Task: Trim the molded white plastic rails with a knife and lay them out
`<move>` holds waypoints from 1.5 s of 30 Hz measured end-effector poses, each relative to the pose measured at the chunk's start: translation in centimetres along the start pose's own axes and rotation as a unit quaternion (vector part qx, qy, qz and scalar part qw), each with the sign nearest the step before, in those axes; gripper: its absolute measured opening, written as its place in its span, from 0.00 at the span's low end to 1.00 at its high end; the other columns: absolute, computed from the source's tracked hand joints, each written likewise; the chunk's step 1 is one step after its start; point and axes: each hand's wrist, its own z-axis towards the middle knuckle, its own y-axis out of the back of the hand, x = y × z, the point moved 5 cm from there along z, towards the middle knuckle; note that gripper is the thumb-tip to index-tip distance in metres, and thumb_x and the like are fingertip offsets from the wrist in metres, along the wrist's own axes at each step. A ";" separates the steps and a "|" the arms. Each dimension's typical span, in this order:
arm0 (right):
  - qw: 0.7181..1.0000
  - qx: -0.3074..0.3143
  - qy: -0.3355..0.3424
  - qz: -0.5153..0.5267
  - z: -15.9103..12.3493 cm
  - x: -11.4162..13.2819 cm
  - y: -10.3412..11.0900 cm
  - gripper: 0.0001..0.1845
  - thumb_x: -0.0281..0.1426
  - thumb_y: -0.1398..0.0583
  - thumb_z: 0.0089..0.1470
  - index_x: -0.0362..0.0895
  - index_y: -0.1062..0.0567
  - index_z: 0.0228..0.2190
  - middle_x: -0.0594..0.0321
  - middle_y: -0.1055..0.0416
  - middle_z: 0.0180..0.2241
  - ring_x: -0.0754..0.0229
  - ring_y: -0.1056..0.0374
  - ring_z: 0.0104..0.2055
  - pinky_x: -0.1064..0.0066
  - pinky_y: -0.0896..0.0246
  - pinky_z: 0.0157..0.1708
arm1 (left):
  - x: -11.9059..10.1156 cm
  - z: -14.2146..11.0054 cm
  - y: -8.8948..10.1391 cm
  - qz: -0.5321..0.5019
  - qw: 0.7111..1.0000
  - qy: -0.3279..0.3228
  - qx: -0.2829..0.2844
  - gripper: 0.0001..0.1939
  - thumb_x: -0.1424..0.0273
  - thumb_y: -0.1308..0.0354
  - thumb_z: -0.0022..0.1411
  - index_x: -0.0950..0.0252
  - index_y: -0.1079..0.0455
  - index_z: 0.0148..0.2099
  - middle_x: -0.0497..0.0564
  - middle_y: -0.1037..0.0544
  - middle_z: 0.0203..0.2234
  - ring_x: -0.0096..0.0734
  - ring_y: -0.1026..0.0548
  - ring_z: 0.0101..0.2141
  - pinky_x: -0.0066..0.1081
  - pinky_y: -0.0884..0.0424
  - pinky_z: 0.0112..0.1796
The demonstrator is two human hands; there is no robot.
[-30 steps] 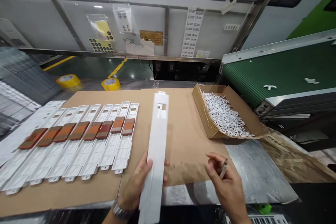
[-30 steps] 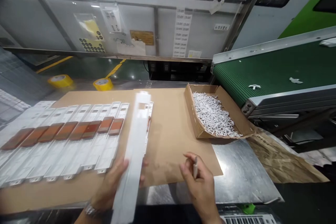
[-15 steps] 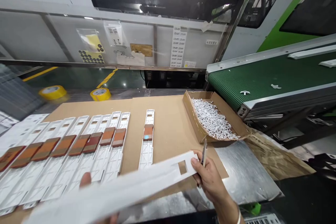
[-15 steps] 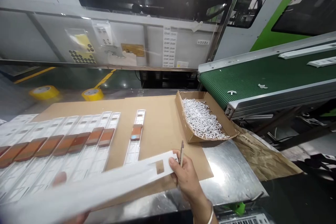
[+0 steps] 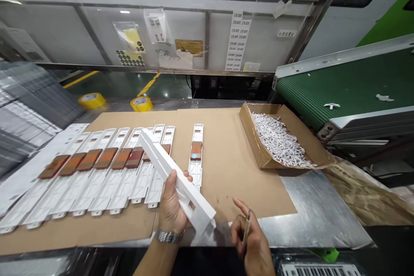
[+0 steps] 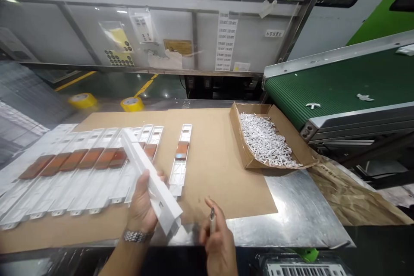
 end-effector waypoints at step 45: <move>0.918 0.210 0.084 -0.325 -1.2 1.2 -2.5 0.19 0.37 0.55 0.63 0.46 0.42 0.22 0.70 0.43 0.19 0.68 0.45 0.20 0.77 0.52 0.21 | -0.5 1.1 0.6 0.029 0.993 0.014 0.113 0.33 0.64 0.35 0.49 0.57 0.42 0.56 0.43 0.32 0.20 0.18 0.35 0.20 0.16 0.38 0.19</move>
